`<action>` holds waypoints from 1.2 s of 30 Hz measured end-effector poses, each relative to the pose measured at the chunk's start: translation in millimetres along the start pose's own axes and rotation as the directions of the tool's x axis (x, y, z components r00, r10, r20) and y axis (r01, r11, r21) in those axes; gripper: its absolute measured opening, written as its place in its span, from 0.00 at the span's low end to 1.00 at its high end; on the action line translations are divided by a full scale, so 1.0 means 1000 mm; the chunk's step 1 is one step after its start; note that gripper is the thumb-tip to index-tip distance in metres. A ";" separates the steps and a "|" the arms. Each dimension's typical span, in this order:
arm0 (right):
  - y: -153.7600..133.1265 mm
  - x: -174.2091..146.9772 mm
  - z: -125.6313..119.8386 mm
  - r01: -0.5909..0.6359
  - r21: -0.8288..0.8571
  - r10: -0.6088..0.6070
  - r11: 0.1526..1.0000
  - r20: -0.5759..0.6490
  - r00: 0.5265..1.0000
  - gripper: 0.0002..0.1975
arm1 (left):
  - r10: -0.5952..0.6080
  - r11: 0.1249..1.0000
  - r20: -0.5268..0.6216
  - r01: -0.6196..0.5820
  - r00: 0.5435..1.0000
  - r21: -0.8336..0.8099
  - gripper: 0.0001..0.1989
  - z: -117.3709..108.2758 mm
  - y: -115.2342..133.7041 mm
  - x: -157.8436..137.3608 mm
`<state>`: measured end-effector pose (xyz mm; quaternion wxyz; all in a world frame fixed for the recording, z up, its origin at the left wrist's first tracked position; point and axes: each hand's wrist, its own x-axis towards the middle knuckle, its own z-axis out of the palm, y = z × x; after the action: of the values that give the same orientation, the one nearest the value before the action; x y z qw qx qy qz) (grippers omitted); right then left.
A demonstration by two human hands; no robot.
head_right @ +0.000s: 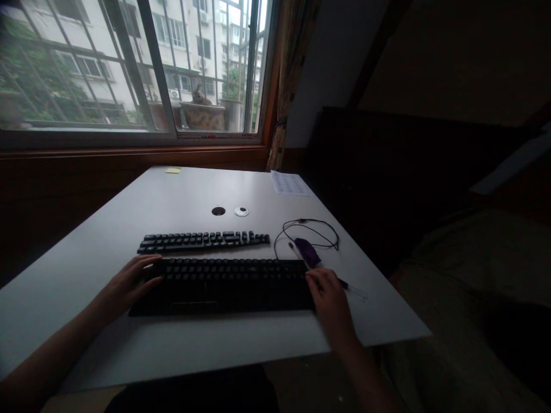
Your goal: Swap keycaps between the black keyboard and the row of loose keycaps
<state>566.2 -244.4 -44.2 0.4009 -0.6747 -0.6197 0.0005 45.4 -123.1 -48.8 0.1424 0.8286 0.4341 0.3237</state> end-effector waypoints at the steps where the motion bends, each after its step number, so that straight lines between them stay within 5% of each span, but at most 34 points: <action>1: -0.002 0.000 0.000 0.033 -0.015 -0.033 0.999 0.005 0.999 0.14 | -0.002 1.000 -0.003 0.002 1.000 -0.003 0.24 0.000 0.000 0.000; 9: 0.001 -0.006 -0.005 0.074 -0.059 -0.073 0.996 0.021 0.997 0.14 | 0.006 1.000 -0.024 -0.006 1.000 -0.014 0.24 0.001 0.001 0.000; 19: 0.015 -0.004 -0.014 -0.221 0.095 0.213 0.970 0.096 0.972 0.18 | 0.012 1.000 -0.013 -0.012 1.000 -0.006 0.25 0.001 0.000 0.000; 36: 0.031 -0.020 -0.018 0.112 -0.032 -0.109 0.993 0.084 0.990 0.14 | 0.026 1.000 -0.006 -0.026 1.000 -0.011 0.23 0.000 -0.001 0.000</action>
<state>596.4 -268.2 -58.8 0.3622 -0.6458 -0.6721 -0.0053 44.6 -122.6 -49.3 0.1413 0.8325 0.4218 0.3302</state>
